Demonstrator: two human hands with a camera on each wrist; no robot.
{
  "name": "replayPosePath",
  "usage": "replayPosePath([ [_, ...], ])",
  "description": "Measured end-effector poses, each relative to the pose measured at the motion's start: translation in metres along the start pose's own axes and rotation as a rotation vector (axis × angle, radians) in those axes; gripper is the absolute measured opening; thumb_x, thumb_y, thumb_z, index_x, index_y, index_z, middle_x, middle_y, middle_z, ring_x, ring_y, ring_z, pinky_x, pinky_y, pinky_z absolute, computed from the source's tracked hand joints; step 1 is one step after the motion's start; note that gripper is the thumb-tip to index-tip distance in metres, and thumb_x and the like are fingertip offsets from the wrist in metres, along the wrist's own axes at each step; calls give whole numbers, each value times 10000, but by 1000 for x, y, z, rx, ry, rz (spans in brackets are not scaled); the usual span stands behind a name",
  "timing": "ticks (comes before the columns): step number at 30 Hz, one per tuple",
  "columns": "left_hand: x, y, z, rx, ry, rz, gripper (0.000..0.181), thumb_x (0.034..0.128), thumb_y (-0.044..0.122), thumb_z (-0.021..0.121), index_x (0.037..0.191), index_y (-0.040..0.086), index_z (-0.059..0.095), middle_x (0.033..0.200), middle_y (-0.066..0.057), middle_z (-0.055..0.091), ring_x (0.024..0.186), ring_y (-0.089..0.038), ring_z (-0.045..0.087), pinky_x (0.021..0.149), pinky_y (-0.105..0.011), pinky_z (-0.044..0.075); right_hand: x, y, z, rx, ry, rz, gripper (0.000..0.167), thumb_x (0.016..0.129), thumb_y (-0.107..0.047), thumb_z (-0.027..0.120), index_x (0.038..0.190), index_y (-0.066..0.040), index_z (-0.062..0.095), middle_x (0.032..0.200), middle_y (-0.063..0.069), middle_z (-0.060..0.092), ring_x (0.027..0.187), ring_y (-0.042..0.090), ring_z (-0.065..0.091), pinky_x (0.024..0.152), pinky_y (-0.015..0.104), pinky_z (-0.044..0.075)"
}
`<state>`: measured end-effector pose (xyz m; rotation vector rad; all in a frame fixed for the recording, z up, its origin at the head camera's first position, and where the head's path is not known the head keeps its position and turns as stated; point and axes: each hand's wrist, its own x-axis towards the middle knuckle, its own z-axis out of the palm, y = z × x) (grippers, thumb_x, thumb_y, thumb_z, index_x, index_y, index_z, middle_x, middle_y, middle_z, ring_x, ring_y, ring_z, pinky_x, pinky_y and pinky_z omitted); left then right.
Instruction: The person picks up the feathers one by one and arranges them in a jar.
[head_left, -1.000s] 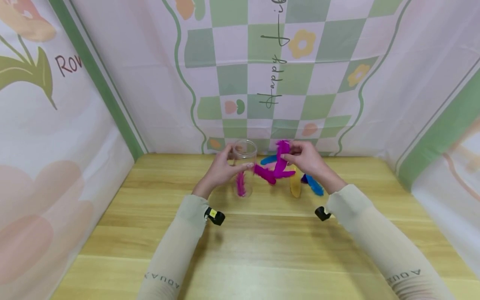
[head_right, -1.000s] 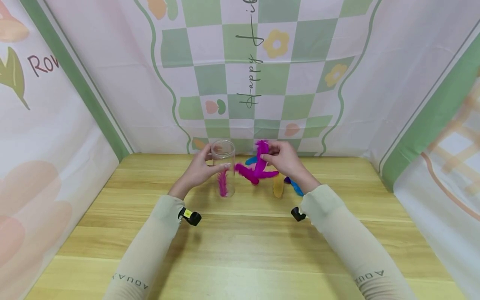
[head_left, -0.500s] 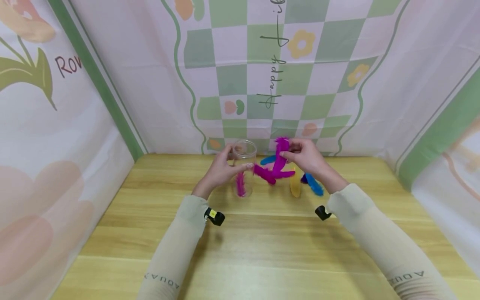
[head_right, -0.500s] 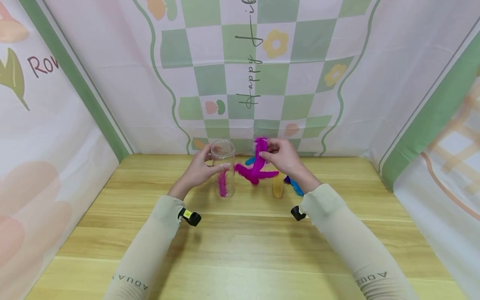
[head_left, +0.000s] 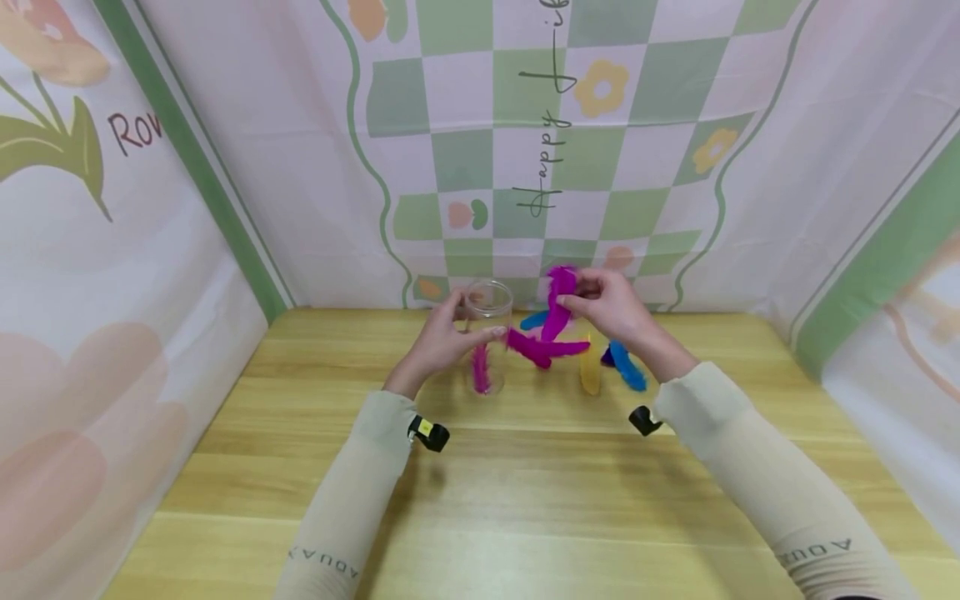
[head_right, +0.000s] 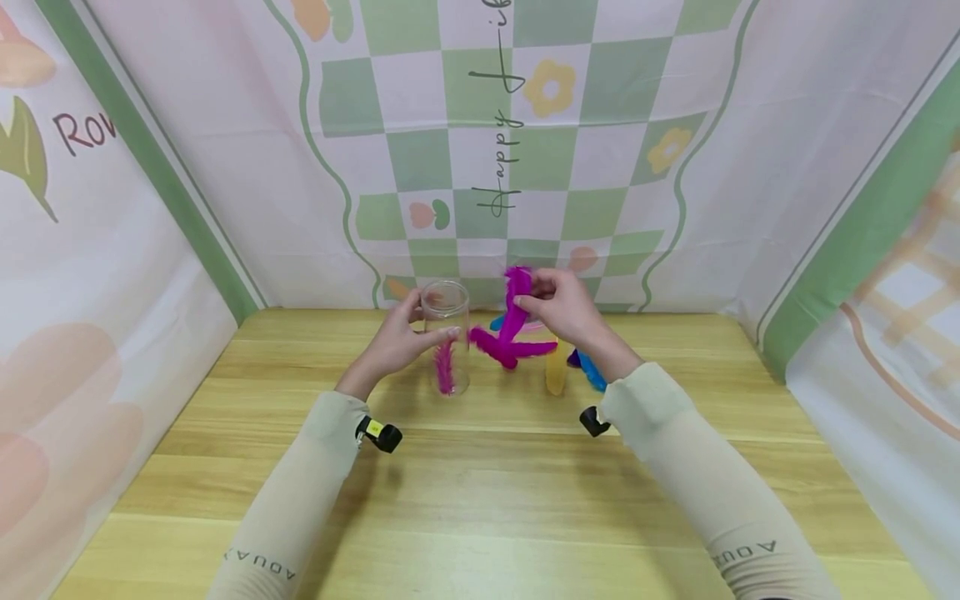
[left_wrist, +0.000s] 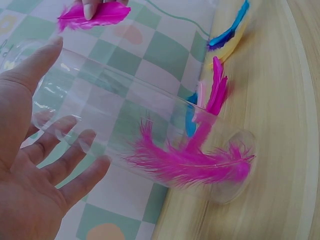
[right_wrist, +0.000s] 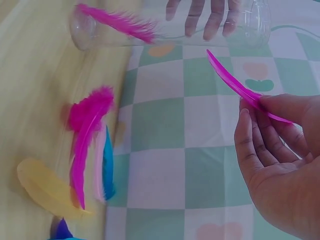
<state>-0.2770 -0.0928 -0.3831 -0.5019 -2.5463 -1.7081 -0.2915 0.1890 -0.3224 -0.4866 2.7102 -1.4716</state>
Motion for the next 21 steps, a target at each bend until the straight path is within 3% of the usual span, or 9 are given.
replayPosePath([
  [5, 0, 1, 0, 13, 2, 10, 696, 834, 515, 827, 1313, 125, 506, 1233, -35, 601, 1244, -264, 567, 978, -438, 539, 1, -2, 0, 4, 10, -3, 202, 1007, -183, 677, 1120, -17, 695, 1032, 129, 726, 916, 233, 673, 763, 242, 559],
  [11, 0, 1, 0, 6, 0, 0, 710, 830, 511, 833, 1331, 130, 503, 1254, -40, 594, 1246, -280, 562, 949, -427, 555, 1, -6, -1, 24, 16, -21, 198, 1000, -172, 689, 1107, -7, 698, 1007, 124, 727, 892, 223, 677, 754, 235, 559],
  [21, -1, 1, 0, 6, 0, 5, 707, 831, 517, 830, 1338, 152, 499, 1257, -28, 591, 1235, -265, 561, 946, -428, 553, 1, -15, -3, 20, -11, -15, 278, 1006, -211, 683, 1171, 13, 676, 1087, 174, 715, 950, 247, 665, 782, 206, 556],
])
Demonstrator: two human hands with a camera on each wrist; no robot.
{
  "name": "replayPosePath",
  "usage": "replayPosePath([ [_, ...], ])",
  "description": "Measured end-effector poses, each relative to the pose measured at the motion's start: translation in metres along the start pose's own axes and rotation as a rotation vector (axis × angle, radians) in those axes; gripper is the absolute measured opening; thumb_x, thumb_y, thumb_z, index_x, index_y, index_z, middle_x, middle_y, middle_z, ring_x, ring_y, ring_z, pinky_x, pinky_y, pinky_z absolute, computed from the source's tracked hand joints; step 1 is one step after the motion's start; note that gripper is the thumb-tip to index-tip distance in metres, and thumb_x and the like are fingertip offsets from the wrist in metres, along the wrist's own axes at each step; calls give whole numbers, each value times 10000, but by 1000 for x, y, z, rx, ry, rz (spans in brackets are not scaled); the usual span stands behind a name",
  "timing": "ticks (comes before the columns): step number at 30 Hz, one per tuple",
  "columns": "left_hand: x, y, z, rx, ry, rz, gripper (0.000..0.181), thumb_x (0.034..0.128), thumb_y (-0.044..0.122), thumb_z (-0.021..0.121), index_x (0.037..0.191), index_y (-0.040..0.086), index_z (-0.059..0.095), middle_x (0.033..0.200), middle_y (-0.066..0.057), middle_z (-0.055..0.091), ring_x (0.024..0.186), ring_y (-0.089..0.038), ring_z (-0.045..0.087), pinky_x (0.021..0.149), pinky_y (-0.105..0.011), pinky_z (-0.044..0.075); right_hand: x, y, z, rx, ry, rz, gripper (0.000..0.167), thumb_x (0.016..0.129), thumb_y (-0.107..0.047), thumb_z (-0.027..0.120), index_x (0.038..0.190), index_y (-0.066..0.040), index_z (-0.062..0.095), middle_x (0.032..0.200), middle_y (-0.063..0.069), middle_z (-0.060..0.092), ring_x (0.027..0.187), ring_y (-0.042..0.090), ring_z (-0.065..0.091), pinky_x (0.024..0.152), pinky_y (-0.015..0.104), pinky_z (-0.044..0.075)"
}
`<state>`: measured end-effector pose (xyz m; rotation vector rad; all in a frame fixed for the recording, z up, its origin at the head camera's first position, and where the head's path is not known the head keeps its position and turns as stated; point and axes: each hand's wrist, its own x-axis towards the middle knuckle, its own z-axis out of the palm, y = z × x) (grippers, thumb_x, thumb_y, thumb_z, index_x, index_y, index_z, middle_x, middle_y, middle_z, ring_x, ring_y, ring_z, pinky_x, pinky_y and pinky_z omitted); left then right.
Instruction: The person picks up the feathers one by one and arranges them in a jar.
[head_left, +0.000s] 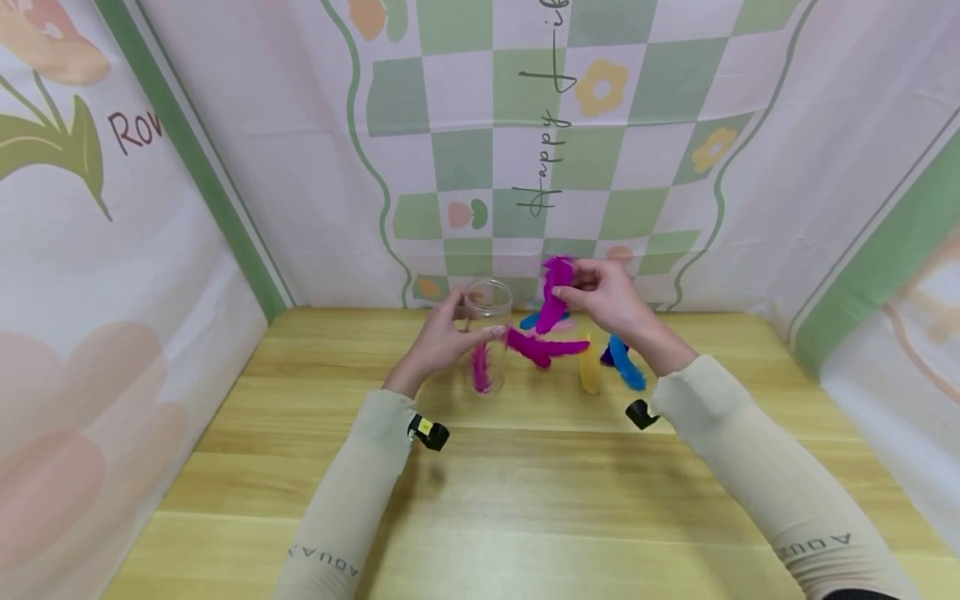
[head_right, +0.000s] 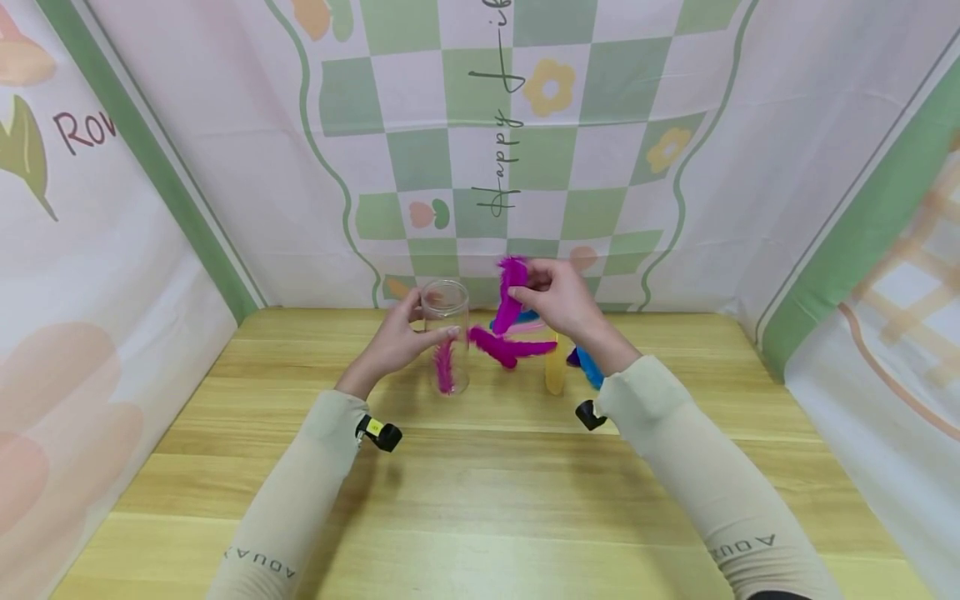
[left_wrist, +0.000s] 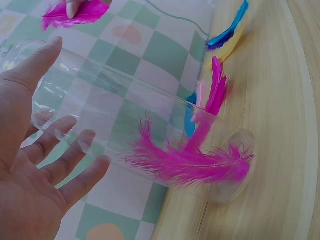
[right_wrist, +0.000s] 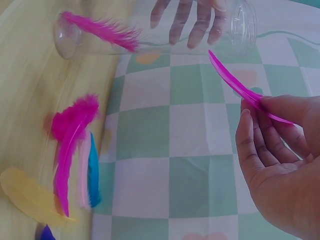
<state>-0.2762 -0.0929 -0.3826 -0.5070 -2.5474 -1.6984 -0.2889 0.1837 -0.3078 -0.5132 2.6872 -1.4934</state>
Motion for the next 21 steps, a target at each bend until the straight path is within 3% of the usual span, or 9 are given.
replayPosePath([
  [7, 0, 0, 0, -17, 3, -3, 724, 827, 513, 834, 1353, 143, 500, 1260, -34, 588, 1208, -234, 569, 894, -378, 580, 3, -5, 2, 28, 31, -26, 220, 1001, -192, 690, 1131, -15, 701, 1032, 135, 730, 912, 226, 678, 806, 284, 575],
  [13, 1, 0, 1, -35, 4, -3, 730, 827, 486, 845, 1372, 146, 500, 1265, -33, 585, 1207, -228, 569, 903, -362, 580, 5, -11, 1, 48, 55, -54, 243, 993, -198, 702, 1132, 1, 700, 1019, 129, 736, 885, 204, 675, 751, 236, 564],
  [21, 1, 0, 2, -37, 4, -7, 723, 834, 463, 847, 1378, 141, 496, 1273, -32, 583, 1221, -226, 564, 921, -358, 575, 6, -21, -2, 51, 69, -63, 242, 995, -194, 699, 1161, -20, 709, 1049, 134, 747, 900, 194, 703, 775, 224, 575],
])
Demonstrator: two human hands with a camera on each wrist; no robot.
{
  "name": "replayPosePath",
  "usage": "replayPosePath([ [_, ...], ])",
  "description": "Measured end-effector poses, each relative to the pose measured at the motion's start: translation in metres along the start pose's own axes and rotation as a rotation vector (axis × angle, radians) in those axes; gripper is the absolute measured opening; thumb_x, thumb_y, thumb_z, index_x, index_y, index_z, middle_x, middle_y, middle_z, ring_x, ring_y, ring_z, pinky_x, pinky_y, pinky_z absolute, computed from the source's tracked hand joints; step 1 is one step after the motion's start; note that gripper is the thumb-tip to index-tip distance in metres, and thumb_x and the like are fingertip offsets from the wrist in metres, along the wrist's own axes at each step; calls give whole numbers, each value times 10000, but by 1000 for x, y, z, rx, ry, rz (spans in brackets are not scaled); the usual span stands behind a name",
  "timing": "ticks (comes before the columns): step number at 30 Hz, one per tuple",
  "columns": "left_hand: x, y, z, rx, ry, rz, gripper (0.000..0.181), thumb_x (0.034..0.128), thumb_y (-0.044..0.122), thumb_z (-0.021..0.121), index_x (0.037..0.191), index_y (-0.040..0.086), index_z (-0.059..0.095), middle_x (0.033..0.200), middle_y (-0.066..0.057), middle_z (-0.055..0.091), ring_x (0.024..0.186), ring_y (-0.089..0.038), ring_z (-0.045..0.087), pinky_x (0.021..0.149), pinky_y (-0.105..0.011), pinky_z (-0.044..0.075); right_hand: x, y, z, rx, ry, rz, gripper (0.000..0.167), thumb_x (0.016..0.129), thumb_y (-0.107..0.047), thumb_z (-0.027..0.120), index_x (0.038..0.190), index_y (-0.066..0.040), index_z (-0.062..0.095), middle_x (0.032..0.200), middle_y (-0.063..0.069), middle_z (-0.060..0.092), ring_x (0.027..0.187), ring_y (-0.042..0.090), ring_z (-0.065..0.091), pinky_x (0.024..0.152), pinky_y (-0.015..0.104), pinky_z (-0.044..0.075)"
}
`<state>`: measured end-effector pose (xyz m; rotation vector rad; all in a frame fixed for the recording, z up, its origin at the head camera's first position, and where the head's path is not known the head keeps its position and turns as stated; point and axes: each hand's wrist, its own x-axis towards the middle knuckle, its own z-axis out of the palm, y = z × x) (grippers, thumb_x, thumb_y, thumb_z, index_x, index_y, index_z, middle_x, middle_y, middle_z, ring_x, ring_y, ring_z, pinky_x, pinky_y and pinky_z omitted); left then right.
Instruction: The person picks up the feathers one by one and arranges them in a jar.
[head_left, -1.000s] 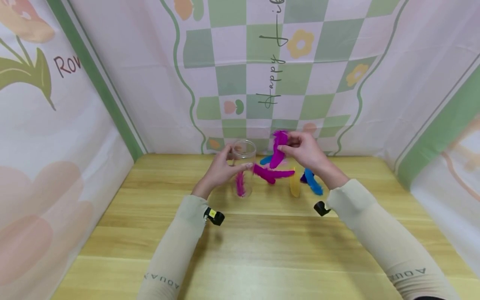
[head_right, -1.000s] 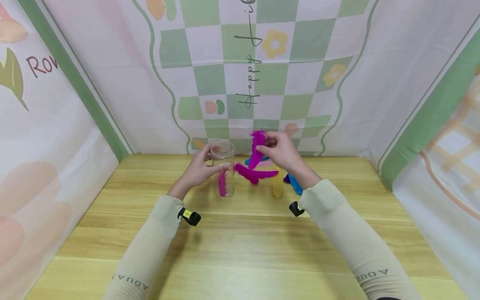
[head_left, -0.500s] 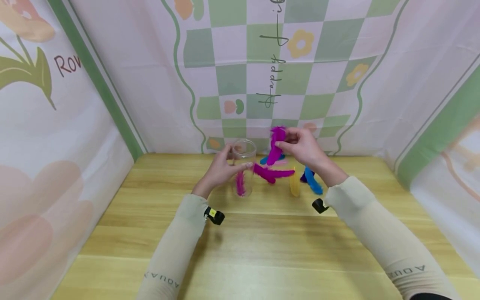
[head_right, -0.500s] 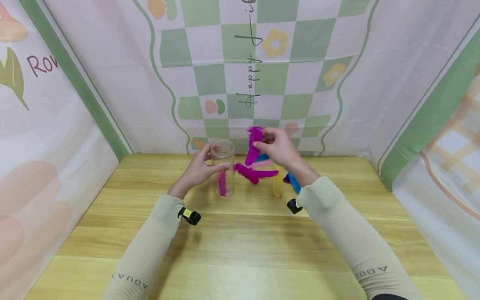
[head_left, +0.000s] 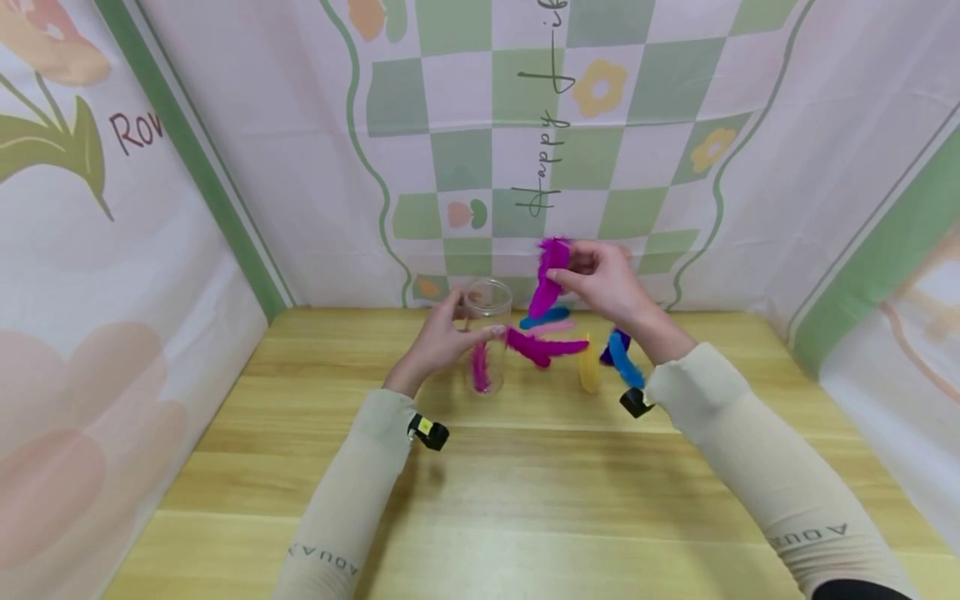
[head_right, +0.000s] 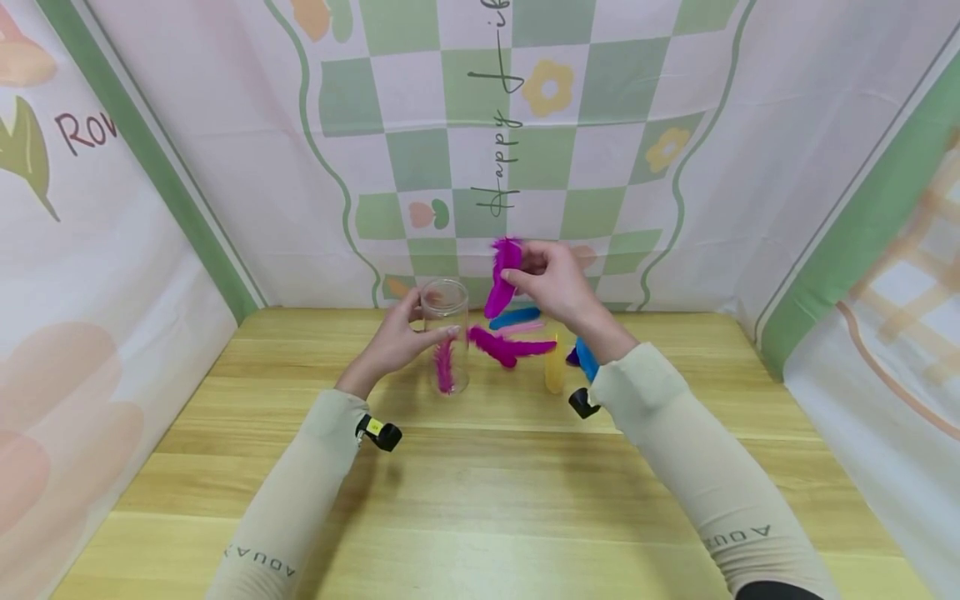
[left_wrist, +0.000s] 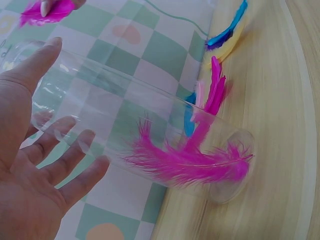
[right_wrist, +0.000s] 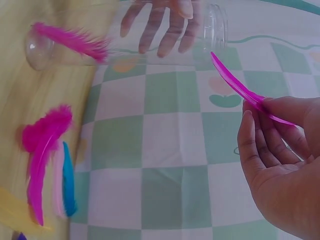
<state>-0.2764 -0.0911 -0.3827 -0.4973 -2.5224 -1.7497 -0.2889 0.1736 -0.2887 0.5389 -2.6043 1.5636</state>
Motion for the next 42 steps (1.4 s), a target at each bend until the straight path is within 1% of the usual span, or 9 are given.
replayPosePath([
  [5, -1, 0, 0, 8, 1, -12, 722, 826, 493, 843, 1361, 153, 497, 1282, -29, 579, 1235, -236, 557, 915, -361, 578, 0, -5, -1, 1, 9, 16, 251, 987, -210, 711, 1163, -31, 712, 1074, 128, 752, 918, 196, 711, 823, 228, 574],
  [10, 0, -1, 0, 5, 3, -8, 759, 821, 503, 843, 1390, 145, 489, 1290, -30, 579, 1240, -244, 557, 908, -367, 582, 2, -8, 0, -4, 14, 26, 262, 980, -222, 722, 1180, -52, 713, 1088, 119, 753, 926, 197, 716, 907, 333, 580],
  [13, -1, -1, 0, 8, 2, -5, 755, 819, 509, 842, 1380, 145, 491, 1277, -30, 585, 1236, -249, 559, 901, -367, 583, 2, -11, 1, -4, 19, 25, 265, 977, -221, 726, 1186, -57, 715, 1091, 117, 755, 930, 190, 720, 920, 366, 580],
  [17, 0, -1, 0, 24, 2, -5, 720, 816, 527, 837, 1342, 169, 499, 1245, -28, 595, 1222, -243, 564, 890, -369, 582, 3, -14, 3, 12, 25, 18, 267, 980, -213, 722, 1193, -52, 713, 1100, 120, 753, 934, 180, 719, 903, 355, 584],
  [22, -1, -1, 0, 33, 4, 3, 710, 820, 535, 829, 1344, 185, 502, 1238, -25, 599, 1214, -232, 565, 894, -391, 578, 4, -17, 5, 32, 32, -2, 279, 981, -231, 720, 1194, -51, 711, 1100, 115, 751, 930, 183, 714, 902, 346, 583],
  [23, -1, -1, 0, 35, 4, 3, 709, 820, 539, 828, 1342, 187, 503, 1239, -23, 600, 1214, -230, 565, 900, -396, 575, 4, -17, 5, 34, 33, -7, 283, 982, -238, 719, 1194, -52, 711, 1097, 110, 752, 925, 182, 713, 892, 323, 583],
  [29, 0, -1, 0, 52, 9, 6, 679, 820, 555, 821, 1308, 199, 511, 1232, -14, 606, 1221, -227, 565, 954, -433, 546, 7, -20, 8, 94, 36, -57, 267, 983, -207, 715, 1185, -32, 715, 1072, 116, 755, 893, 196, 719, 843, 287, 591],
  [35, 0, -1, 0, 58, 11, 0, 662, 825, 554, 817, 1293, 201, 509, 1227, -17, 610, 1230, -236, 564, 979, -461, 533, 8, -25, 11, 142, 40, -85, 256, 978, -165, 718, 1186, -15, 713, 1070, 118, 753, 883, 187, 725, 833, 301, 604],
  [42, -1, 1, 1, 63, 12, -13, 685, 826, 553, 818, 1327, 204, 507, 1230, -6, 604, 1226, -228, 561, 1003, -463, 514, 8, -26, 15, 188, 39, -114, 248, 971, -127, 719, 1180, 5, 710, 1049, 117, 756, 863, 196, 728, 803, 300, 611],
])
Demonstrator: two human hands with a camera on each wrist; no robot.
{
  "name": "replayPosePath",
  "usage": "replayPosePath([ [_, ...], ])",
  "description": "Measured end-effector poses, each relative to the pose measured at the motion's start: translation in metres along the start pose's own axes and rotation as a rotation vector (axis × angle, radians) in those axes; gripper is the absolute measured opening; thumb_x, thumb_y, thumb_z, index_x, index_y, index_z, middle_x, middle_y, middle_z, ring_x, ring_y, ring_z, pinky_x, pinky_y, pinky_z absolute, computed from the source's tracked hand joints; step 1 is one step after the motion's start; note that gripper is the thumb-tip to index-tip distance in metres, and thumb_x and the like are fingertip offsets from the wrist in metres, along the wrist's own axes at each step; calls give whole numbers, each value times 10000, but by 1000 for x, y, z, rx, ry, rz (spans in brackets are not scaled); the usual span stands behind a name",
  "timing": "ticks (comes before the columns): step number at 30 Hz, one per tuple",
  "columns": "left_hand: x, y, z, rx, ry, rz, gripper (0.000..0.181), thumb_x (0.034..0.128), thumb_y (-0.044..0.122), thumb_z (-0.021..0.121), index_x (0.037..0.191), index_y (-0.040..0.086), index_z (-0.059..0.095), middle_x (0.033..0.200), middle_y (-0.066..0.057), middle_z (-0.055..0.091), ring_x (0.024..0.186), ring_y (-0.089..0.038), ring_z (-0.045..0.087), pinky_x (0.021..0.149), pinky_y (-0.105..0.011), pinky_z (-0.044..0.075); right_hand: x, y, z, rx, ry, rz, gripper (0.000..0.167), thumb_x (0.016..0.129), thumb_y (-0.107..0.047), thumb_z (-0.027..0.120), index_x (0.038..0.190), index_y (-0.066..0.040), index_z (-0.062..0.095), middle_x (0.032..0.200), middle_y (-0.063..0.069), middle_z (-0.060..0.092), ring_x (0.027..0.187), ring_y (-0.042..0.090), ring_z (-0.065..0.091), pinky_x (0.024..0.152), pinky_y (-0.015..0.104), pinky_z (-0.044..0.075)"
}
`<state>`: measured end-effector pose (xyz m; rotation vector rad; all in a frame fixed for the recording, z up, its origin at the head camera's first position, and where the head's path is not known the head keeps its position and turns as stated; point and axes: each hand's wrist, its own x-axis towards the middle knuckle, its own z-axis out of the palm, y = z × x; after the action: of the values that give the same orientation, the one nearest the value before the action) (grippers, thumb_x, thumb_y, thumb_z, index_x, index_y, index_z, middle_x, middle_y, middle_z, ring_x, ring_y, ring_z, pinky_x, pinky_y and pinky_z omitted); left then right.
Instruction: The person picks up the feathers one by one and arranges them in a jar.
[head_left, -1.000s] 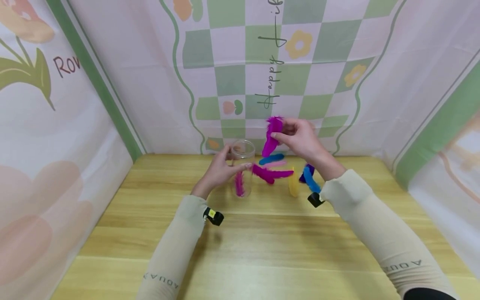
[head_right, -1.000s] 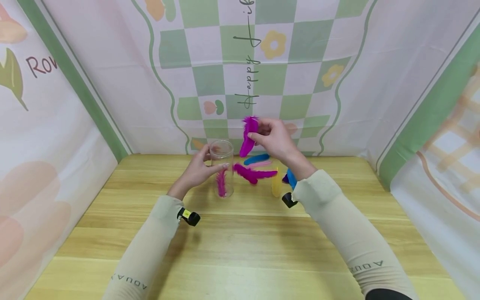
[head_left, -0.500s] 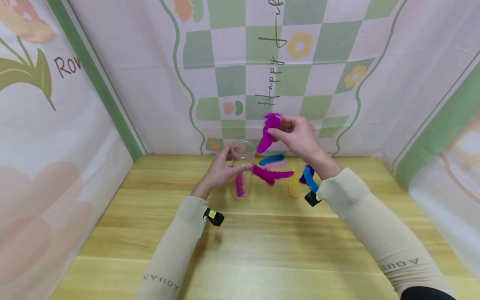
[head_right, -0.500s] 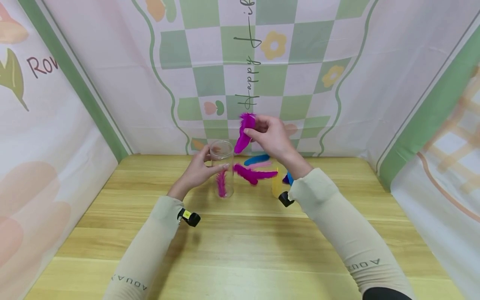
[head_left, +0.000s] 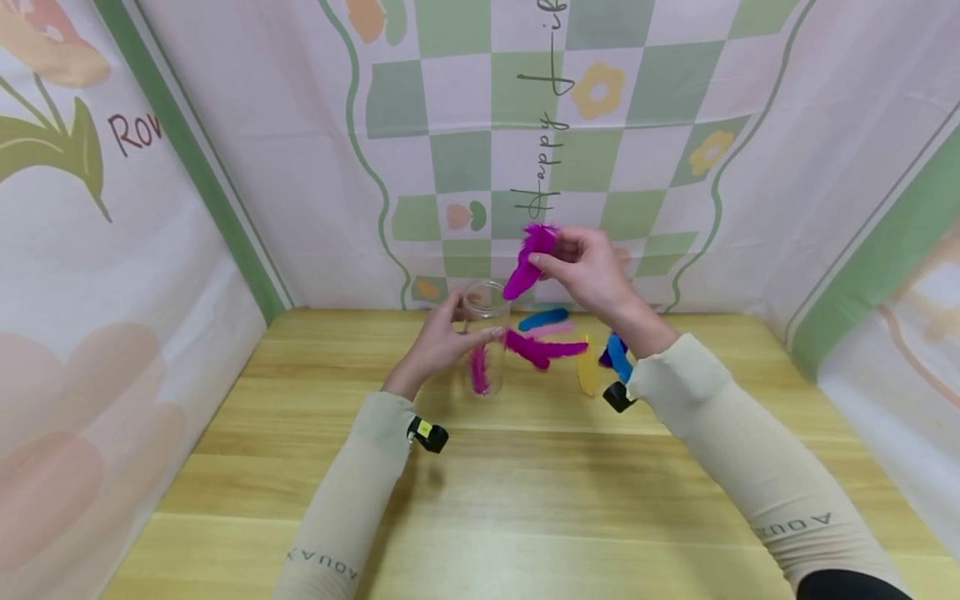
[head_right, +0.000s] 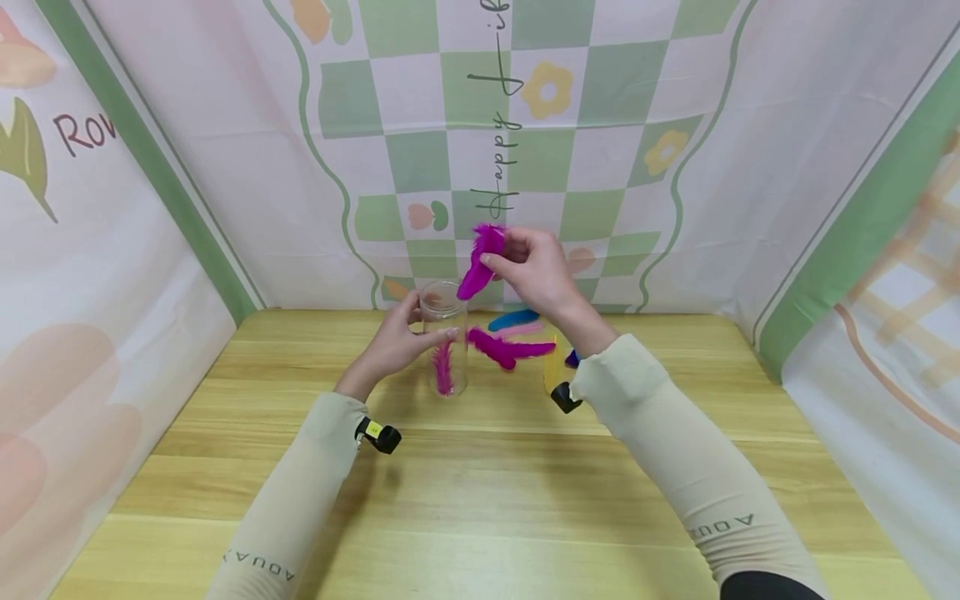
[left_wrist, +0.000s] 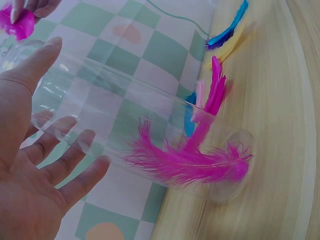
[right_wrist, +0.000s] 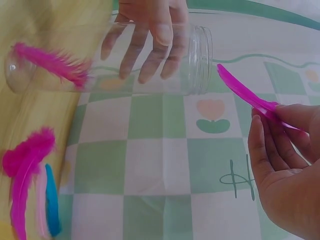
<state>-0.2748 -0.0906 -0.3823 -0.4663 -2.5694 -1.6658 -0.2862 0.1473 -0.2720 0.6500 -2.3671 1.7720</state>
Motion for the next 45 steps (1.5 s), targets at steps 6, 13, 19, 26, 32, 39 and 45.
replayPosePath([
  [6, 0, -1, 0, -6, -3, 4, 690, 822, 562, 816, 1324, 205, 506, 1225, -5, 608, 1221, -225, 565, 1000, -465, 515, 0, 2, 2, -38, -8, -8, 232, 970, -142, 724, 1162, -12, 722, 1023, 114, 761, 852, 216, 721, 814, 321, 609],
  [13, 0, -1, 0, -5, -5, 7, 688, 823, 569, 811, 1318, 201, 507, 1238, 3, 604, 1218, -223, 565, 1005, -465, 513, 0, 5, 7, -66, -30, -19, 212, 967, -118, 724, 1138, 7, 727, 1003, 151, 756, 830, 238, 715, 770, 270, 597],
  [19, 0, -2, 0, -11, -5, 2, 715, 822, 564, 815, 1344, 193, 497, 1227, 5, 606, 1217, -220, 564, 1005, -454, 511, 0, 7, 13, -87, -39, -21, 214, 967, -125, 725, 1141, 0, 730, 1026, 162, 753, 846, 231, 719, 773, 253, 595],
  [26, 0, -2, 1, -19, -6, -1, 696, 823, 563, 813, 1331, 209, 494, 1217, 5, 613, 1219, -221, 564, 1001, -460, 516, 3, 5, 17, -88, -45, -14, 224, 977, -149, 717, 1153, -12, 726, 1052, 154, 749, 881, 220, 716, 778, 244, 591],
  [32, 1, -1, 0, -25, -5, 3, 738, 825, 559, 812, 1393, 229, 477, 1215, 7, 605, 1217, -217, 565, 991, -449, 524, 6, 2, 21, -67, -43, -30, 230, 981, -156, 711, 1163, -15, 724, 1058, 153, 749, 874, 231, 712, 768, 249, 587],
  [39, 1, -1, 1, -17, -2, 6, 757, 829, 553, 812, 1414, 222, 463, 1204, 6, 605, 1211, -215, 568, 987, -446, 528, 8, 0, 26, -70, -42, -33, 234, 977, -160, 718, 1159, -14, 723, 1059, 154, 746, 890, 235, 713, 774, 252, 590],
  [45, 1, -3, 0, -17, -7, 14, 751, 834, 550, 810, 1413, 217, 467, 1183, 12, 618, 1216, -221, 570, 999, -453, 518, 9, 3, 30, -86, -64, -12, 230, 973, -135, 719, 1161, -1, 723, 1042, 171, 743, 868, 243, 693, 726, 236, 564],
])
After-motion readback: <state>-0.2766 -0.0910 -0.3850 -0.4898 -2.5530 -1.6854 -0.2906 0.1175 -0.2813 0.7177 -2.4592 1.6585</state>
